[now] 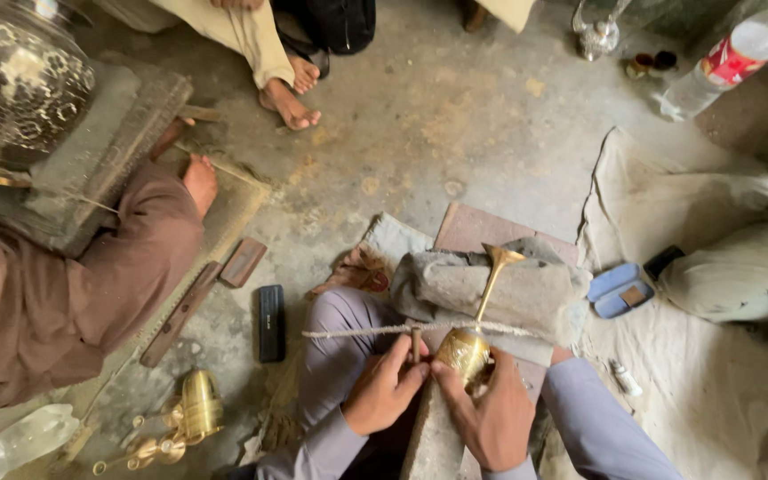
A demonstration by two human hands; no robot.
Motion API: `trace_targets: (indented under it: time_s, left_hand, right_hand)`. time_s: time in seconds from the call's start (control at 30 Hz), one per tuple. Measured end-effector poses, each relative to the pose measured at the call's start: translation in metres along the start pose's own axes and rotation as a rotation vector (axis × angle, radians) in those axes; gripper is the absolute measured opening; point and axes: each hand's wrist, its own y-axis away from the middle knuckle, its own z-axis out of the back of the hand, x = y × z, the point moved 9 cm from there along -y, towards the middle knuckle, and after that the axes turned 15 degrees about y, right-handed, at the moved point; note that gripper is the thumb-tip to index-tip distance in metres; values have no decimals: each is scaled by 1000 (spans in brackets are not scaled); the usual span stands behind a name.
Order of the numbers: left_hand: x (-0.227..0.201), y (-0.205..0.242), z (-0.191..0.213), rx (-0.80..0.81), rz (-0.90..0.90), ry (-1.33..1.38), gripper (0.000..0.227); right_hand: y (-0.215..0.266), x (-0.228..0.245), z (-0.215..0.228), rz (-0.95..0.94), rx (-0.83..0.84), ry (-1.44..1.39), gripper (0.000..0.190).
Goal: The person sits on the floor and uses a wooden mallet to hammer a brass bell-shaped object placed on a stone block. The person repeatedly strikes the object to shape or decorate it while holding it steady with the other hand.
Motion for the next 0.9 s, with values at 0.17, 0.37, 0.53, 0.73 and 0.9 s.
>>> trace_targets:
  time_s: [0.17, 0.37, 0.53, 0.73, 0.9]
  left_hand:
    - [-5, 3, 1, 29, 53, 34, 22]
    - [-11, 6, 10, -35, 44, 53, 17]
    - [-8, 7, 21, -98, 113, 21, 17]
    - [-24, 7, 27, -103, 122, 5, 16]
    - [-25, 20, 24, -116, 90, 6, 21]
  right_hand:
    - [-5, 17, 11, 419, 122, -528, 65]
    - [44, -37, 47, 269, -64, -805, 32]
    - [80, -63, 101, 187, -226, -554, 33]
    - [70, -67, 155, 208, -363, -418, 37]
    - [78, -68, 165, 181, -350, -348, 41]
